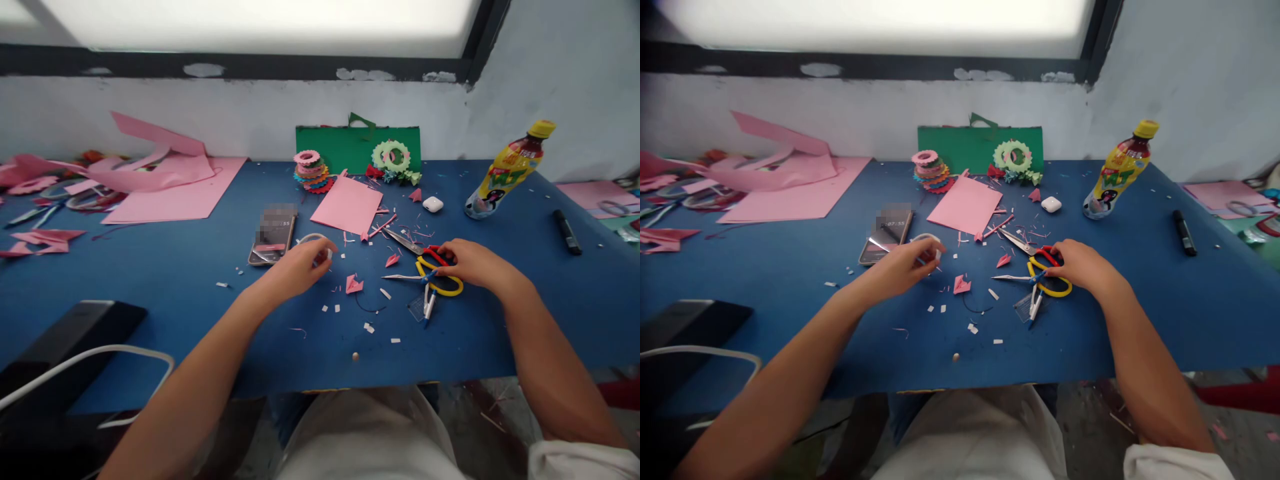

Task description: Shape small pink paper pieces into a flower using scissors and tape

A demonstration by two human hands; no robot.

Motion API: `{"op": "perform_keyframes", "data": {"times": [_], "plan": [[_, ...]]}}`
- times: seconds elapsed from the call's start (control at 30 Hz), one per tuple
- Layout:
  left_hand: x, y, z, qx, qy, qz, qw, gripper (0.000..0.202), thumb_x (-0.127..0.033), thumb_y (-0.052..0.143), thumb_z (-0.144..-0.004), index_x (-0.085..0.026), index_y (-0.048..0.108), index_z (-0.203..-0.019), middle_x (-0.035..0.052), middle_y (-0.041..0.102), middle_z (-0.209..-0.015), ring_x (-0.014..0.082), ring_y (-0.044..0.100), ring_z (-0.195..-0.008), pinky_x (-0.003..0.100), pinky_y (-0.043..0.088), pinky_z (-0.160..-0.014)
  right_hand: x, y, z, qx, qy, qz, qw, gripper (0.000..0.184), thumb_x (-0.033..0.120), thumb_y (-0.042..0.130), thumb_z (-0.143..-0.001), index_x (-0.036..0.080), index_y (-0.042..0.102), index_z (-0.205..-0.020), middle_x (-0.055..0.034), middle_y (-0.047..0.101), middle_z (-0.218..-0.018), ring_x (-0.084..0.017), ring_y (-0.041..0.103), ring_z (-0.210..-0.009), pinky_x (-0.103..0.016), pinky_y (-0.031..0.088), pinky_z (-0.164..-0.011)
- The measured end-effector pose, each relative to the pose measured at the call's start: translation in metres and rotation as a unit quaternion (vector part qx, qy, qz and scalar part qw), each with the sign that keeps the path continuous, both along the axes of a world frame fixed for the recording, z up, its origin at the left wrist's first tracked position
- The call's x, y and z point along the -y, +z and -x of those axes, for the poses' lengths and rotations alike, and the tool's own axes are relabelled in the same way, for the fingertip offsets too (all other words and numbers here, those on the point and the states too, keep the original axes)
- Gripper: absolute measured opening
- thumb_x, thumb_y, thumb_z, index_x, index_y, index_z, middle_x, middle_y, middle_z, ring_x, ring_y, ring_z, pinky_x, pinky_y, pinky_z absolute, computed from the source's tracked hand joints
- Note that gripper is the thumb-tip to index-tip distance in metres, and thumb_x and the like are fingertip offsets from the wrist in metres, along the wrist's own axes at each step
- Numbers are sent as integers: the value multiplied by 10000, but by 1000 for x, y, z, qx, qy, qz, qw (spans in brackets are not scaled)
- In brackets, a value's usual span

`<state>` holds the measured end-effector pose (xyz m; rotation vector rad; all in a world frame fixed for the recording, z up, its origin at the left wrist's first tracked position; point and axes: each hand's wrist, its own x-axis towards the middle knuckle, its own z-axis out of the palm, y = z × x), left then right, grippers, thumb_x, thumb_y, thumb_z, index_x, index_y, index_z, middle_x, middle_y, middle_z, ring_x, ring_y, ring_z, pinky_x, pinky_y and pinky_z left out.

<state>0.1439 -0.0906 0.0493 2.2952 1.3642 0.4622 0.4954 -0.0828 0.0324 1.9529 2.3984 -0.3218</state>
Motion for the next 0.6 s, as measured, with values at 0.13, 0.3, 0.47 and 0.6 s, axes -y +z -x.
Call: {"op": "perform_keyframes", "data": {"times": [0.13,0.3,0.47,0.6], "plan": [[1,6,6,59,21,14,998,128,-252,470,-837,-204,496,-953,21,586,-799,145,578,-692,275,462,-636,2,0,10,-6,18,1,1000,242,425,575,-740,198,566,-822,-51,628,-817,-170,566,-674,-264,366,-539],[1,6,7,119,43,18,992,261,-277,526,-820,-207,460,-1063,26,580,-825,145,590,-702,268,478,-632,3,-4,12,-15,4,-70,997,310,413,517,-791,179,529,-993,-107,602,-1008,-224,593,-809,-302,427,-629],[2,6,4,135,54,16,989,389,-310,538,-819,-199,495,-1189,39,583,-884,141,569,-735,279,484,-686,0,1,13,-45,-36,-251,966,383,317,511,-811,140,472,-1149,-143,566,-1108,-276,556,-1004,-352,454,-791],[3,9,3,186,49,40,981,258,-313,543,-823,-200,533,-1056,31,581,-874,136,561,-755,263,469,-679,1,9,17,-91,-55,-322,941,454,421,542,-795,159,479,-1160,-139,557,-1133,-283,546,-1027,-360,457,-803]]}}
